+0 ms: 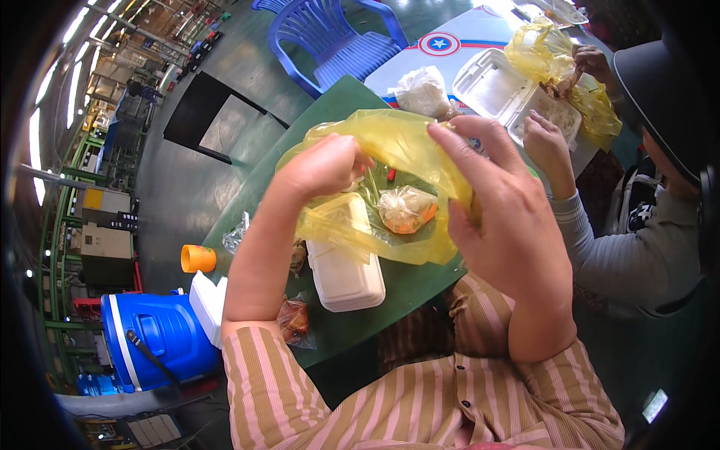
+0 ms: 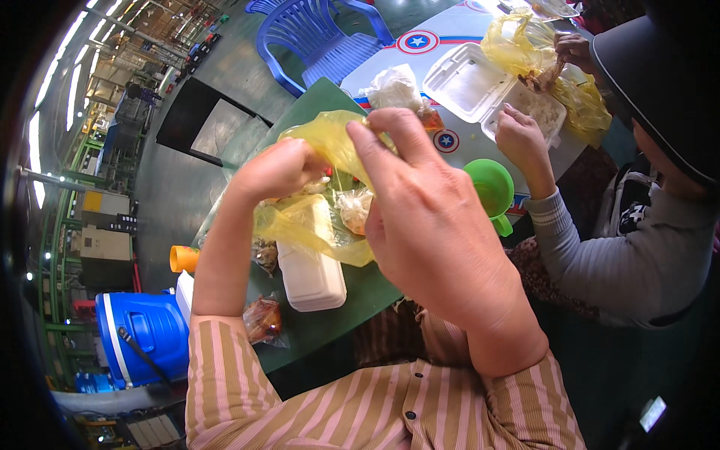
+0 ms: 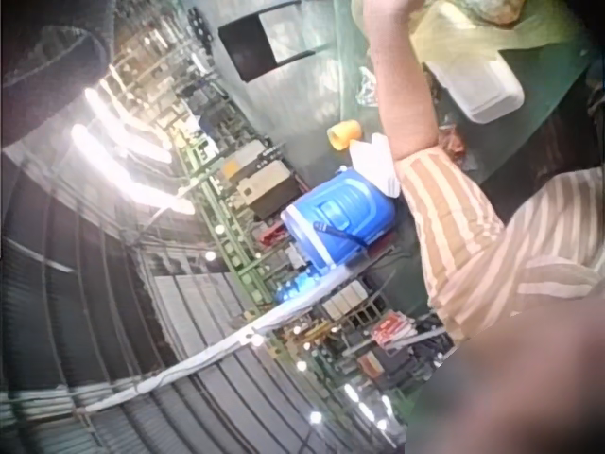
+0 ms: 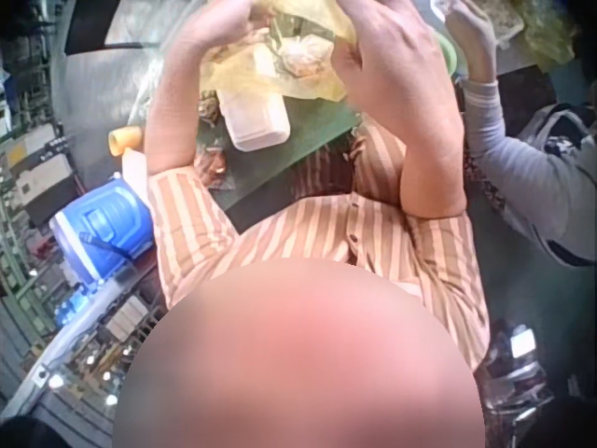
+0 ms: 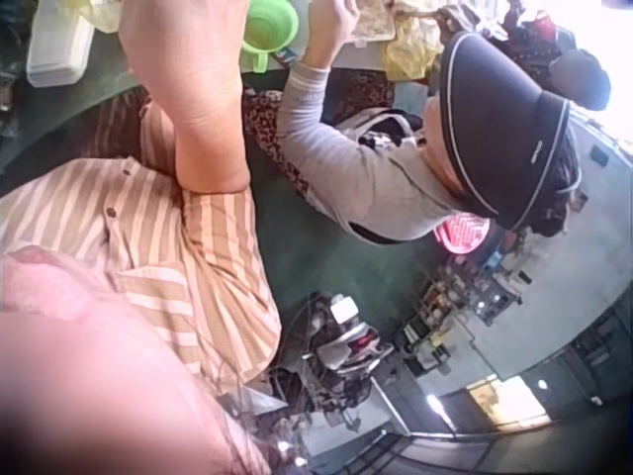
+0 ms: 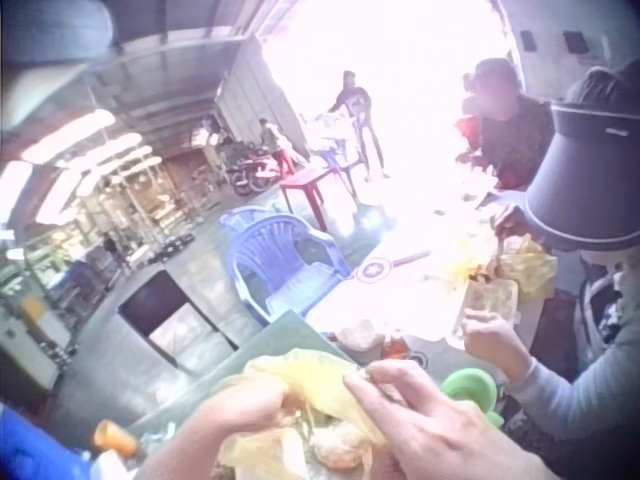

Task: The person packs leftover food from a styrofoam container into a yellow plastic bag. They then place the container and other items into the bag, close it, and carry the bag while walking away from the table.

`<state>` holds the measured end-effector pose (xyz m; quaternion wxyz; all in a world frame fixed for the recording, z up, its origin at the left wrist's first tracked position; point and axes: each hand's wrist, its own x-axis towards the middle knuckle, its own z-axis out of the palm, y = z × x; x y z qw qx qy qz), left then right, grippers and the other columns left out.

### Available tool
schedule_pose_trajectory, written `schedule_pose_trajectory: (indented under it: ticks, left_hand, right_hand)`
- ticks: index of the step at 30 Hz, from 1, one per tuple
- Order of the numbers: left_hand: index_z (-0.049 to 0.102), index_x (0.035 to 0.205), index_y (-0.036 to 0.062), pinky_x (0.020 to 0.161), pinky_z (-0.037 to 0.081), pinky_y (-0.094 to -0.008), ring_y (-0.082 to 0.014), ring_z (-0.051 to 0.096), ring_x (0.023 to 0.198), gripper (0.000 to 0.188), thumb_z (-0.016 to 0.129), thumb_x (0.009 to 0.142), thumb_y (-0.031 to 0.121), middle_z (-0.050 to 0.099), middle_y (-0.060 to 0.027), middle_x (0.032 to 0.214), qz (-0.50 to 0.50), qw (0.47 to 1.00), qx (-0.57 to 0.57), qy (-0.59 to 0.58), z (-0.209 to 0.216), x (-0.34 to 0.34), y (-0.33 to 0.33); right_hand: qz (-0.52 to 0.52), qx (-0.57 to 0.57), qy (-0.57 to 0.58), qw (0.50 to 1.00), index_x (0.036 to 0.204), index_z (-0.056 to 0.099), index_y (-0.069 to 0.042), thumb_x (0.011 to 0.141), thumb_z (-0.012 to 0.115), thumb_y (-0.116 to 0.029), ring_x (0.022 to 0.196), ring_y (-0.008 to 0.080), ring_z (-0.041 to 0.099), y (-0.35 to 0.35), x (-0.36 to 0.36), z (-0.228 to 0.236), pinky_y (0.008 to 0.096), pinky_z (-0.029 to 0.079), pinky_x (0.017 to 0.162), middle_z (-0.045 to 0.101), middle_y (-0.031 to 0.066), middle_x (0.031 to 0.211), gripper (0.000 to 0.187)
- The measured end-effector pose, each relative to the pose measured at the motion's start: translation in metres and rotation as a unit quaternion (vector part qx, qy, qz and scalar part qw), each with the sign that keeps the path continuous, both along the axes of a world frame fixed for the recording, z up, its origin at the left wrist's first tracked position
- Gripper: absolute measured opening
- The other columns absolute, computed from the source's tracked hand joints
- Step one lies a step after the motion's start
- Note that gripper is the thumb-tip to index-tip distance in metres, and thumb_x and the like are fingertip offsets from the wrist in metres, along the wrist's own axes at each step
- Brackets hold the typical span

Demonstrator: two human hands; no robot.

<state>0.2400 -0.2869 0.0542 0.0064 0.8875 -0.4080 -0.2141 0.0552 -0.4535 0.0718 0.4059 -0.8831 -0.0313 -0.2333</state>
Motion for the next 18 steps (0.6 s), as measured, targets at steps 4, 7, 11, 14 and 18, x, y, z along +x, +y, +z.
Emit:
schedule_pose_trajectory:
  ticks: [4,7,11,14,18]
  left_hand:
    - [0.069,0.087,0.0076,0.072,0.05,-0.0369,-0.0291,0.063,0.079,0.019,0.066,0.074,0.021,0.066,-0.0136,0.083,0.094,0.989,-0.007,-0.115,-0.05,0.023,0.019]
    - [0.069,0.085,0.0089,0.075,0.05,-0.0376,-0.0288,0.063,0.084,0.018,0.066,0.072,0.021,0.066,-0.013,0.084,0.112,0.977,0.052,-0.172,-0.055,0.014,0.004]
    - [0.067,0.084,0.0092,0.075,0.049,-0.0382,-0.0283,0.062,0.085,0.018,0.066,0.069,0.018,0.065,-0.0119,0.084,0.063,0.964,0.069,-0.25,-0.087,0.026,0.013]
    - [0.065,0.079,0.0066,0.074,0.049,-0.038,-0.0277,0.062,0.082,0.014,0.063,0.067,0.014,0.065,-0.0124,0.081,0.075,0.972,0.019,-0.222,-0.093,0.031,0.017]
    - [0.063,0.071,0.0023,0.07,0.05,-0.0387,-0.028,0.063,0.072,0.011,0.062,0.066,0.011,0.065,-0.0127,0.072,0.157,0.974,-0.08,-0.144,-0.085,0.031,0.019]
  right_hand:
    - [-0.016,-0.007,-0.046,0.999,0.122,0.052,-0.002,0.064,0.056,0.007,0.104,0.0354,0.053,0.007,0.004,0.001,0.0375,0.041,0.09,0.049,0.0179,0.119,0.059]
    - [-0.025,-0.035,-0.067,0.997,0.12,0.049,0.003,0.064,0.055,0.007,0.101,0.0354,0.054,0.007,0.007,-0.002,0.0395,0.046,0.082,0.049,0.018,0.117,0.056]
    - [-0.042,-0.022,-0.094,0.995,0.119,0.048,0.005,0.064,0.055,0.007,0.101,0.0355,0.054,0.009,0.015,-0.008,0.0404,0.048,0.079,0.049,0.0182,0.116,0.056]
    - [-0.052,-0.019,-0.097,0.994,0.12,0.049,0.004,0.064,0.056,0.006,0.102,0.0355,0.054,0.006,0.018,-0.011,0.0405,0.047,0.081,0.049,0.0181,0.116,0.057]
    - [-0.062,-0.024,-0.115,0.991,0.12,0.049,0.003,0.063,0.057,0.005,0.101,0.0354,0.054,0.001,0.018,-0.013,0.0405,0.046,0.082,0.049,0.0179,0.115,0.058]
